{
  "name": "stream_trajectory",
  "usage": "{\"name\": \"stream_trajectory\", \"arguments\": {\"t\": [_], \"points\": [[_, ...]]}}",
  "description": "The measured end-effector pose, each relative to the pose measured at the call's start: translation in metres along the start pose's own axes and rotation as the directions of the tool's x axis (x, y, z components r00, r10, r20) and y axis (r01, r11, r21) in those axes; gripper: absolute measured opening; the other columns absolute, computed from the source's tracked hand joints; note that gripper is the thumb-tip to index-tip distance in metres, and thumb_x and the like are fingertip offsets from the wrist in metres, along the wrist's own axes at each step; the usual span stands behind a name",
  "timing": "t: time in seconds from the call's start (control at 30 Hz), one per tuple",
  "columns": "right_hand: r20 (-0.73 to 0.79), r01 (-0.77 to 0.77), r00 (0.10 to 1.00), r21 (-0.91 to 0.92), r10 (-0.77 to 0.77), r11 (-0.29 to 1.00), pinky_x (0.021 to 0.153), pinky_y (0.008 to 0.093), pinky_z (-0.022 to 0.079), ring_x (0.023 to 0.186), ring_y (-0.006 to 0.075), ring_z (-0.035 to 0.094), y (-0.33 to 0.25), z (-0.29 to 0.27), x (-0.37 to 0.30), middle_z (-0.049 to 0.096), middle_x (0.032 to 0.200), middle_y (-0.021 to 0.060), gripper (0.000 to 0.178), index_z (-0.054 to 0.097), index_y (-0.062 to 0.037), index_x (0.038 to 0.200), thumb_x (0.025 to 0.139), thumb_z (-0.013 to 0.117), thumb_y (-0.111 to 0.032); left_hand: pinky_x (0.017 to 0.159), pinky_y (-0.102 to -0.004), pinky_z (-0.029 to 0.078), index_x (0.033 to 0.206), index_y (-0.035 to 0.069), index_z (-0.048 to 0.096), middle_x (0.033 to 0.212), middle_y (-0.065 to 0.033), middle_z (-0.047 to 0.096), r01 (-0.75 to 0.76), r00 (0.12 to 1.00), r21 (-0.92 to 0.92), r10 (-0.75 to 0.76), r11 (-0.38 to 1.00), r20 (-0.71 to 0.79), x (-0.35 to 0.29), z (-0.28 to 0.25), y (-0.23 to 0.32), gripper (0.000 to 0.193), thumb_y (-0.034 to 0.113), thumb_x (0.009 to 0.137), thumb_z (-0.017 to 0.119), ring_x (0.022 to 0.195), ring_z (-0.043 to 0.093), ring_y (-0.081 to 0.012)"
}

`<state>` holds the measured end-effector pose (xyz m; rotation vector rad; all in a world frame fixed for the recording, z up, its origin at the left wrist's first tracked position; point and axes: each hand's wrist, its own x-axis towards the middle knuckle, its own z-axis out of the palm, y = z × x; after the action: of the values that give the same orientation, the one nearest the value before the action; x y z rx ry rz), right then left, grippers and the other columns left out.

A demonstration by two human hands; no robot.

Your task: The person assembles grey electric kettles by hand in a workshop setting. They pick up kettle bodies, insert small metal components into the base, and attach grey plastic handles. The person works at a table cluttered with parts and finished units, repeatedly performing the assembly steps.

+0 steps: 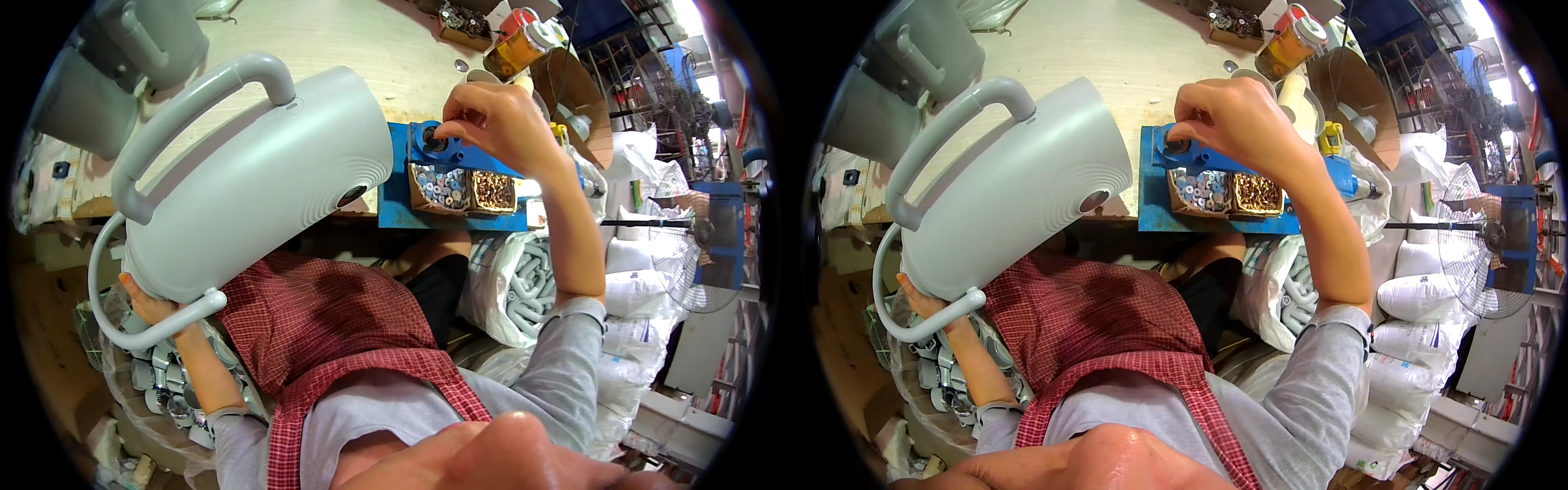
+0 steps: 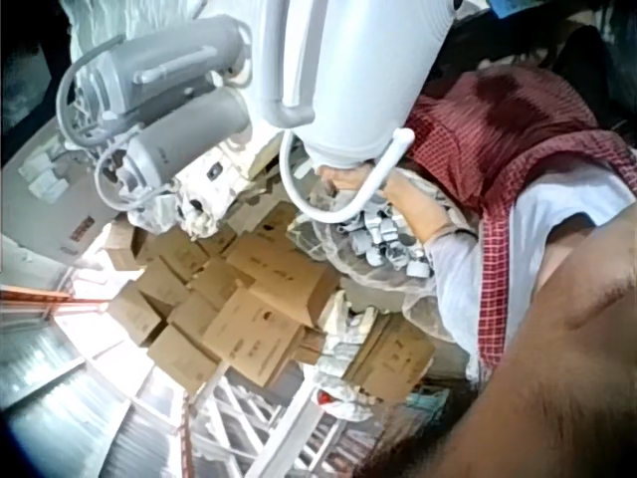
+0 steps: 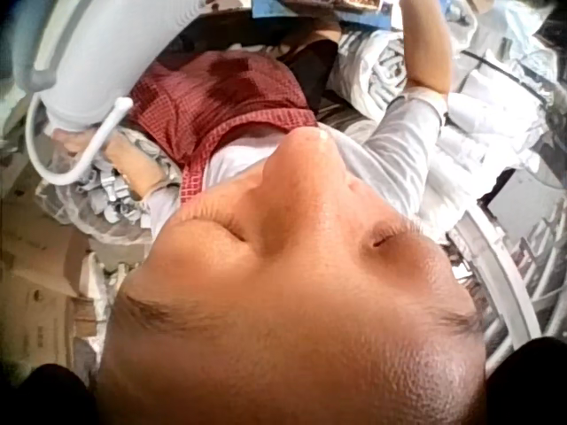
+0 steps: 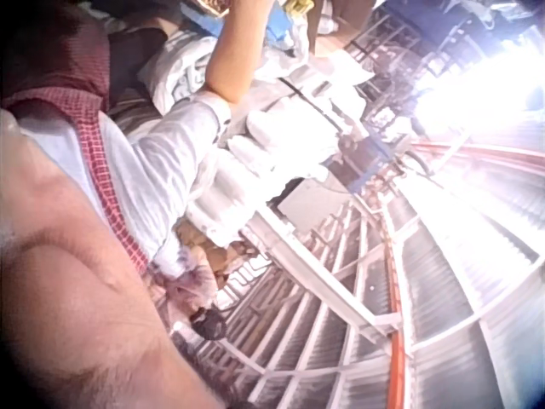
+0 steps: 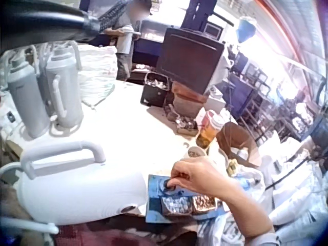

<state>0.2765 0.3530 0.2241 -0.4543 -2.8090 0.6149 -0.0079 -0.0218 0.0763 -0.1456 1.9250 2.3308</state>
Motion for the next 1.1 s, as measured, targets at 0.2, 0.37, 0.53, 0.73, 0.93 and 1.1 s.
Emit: {"name": "stream_trajectory", "arguments": {"t": [0.2, 0.37, 0.53, 0.73, 0.93, 1.1], "points": [[-0.029, -0.049, 0.998, 0.148, 0.054, 0.988, 0.055, 0.0277, 0.05, 0.062, 0.0183, 0.069, 0.004, 0.006, -0.011, 0.066, 0.065, 0.0093, 0.02, 0.06, -0.0017, 0.08, 0.084, 0.073, -0.017, 0.081, -0.0354, 0.056, 0.115, -0.003, 0.059, 0.11, -0.0153, 0.065, -0.031, 0.997, 0.042, 0.028, 0.999, 0.072, 0.0, -0.003, -0.001, 0.058, 0.05, 0.1, 0.04, 0.095, 0.066, -0.0231], [-0.04, -0.125, 0.991, 0.108, 0.13, 0.986, 0.055, 0.0277, 0.05, 0.058, 0.0194, 0.068, 0.001, 0.012, -0.014, 0.066, 0.066, 0.0095, 0.022, 0.064, -0.0024, 0.085, 0.083, 0.074, -0.022, 0.081, -0.0349, 0.055, 0.115, -0.003, 0.06, 0.11, -0.0146, 0.065, -0.072, 0.991, 0.023, 0.069, 0.997, 0.114, -0.008, 0.004, 0.0, 0.058, 0.05, 0.1, 0.042, 0.096, 0.066, -0.0229], [-0.243, -0.098, 0.958, 0.219, 0.151, 0.971, 0.065, 0.0318, 0.053, 0.071, 0.0234, 0.068, -0.002, 0.04, -0.096, 0.068, 0.087, 0.0105, 0.021, 0.067, -0.0053, 0.097, 0.084, 0.07, -0.021, 0.082, -0.035, 0.054, 0.114, -0.002, 0.06, 0.109, -0.013, 0.065, 0.029, 0.998, -0.007, -0.029, 1.0, 0.062, -0.022, -0.016, 0.014, 0.056, 0.049, 0.099, 0.045, 0.095, 0.065, -0.0224], [-0.088, -0.037, 0.996, -0.208, 0.019, 0.977, 0.076, 0.0356, 0.054, 0.09, 0.0262, 0.064, 0.079, 0.132, -0.124, 0.066, 0.096, 0.006, 0.011, 0.071, -0.0081, 0.088, 0.08, 0.064, -0.011, 0.083, -0.0343, 0.052, 0.117, 0.001, 0.058, 0.11, -0.0113, 0.065, -0.041, 0.998, 0.08, 0.037, 0.996, 0.04, -0.026, -0.006, 0.024, 0.054, 0.049, 0.1, 0.042, 0.096, 0.064, -0.0201], [-0.141, -0.112, 0.986, -0.205, 0.084, 0.972, 0.072, 0.0371, 0.054, 0.084, 0.0264, 0.064, 0.08, 0.132, -0.126, 0.065, 0.094, 0.0078, 0.01, 0.067, -0.0084, 0.088, 0.079, 0.065, -0.01, 0.08, -0.0334, 0.052, 0.111, 0.0, 0.061, 0.104, -0.0112, 0.066, -0.065, 0.998, 0.047, 0.065, 0.997, -0.016, -0.023, -0.006, 0.017, 0.054, 0.05, 0.1, 0.042, 0.091, 0.064, -0.0192], [-0.428, -0.011, 0.903, -0.1, -0.033, 0.995, 0.071, 0.0329, 0.056, 0.08, 0.0259, 0.069, 0.036, 0.096, -0.122, 0.07, 0.091, 0.0113, 0.021, 0.07, -0.0043, 0.094, 0.075, 0.07, 0.005, 0.081, -0.0327, 0.053, 0.11, -0.001, 0.062, 0.105, -0.0118, 0.067, 0.04, 0.999, -0.076, -0.038, 0.996, 0.029, -0.031, 0.005, 0.016, 0.056, 0.051, 0.099, 0.045, 0.093, 0.065, -0.0193]]}}
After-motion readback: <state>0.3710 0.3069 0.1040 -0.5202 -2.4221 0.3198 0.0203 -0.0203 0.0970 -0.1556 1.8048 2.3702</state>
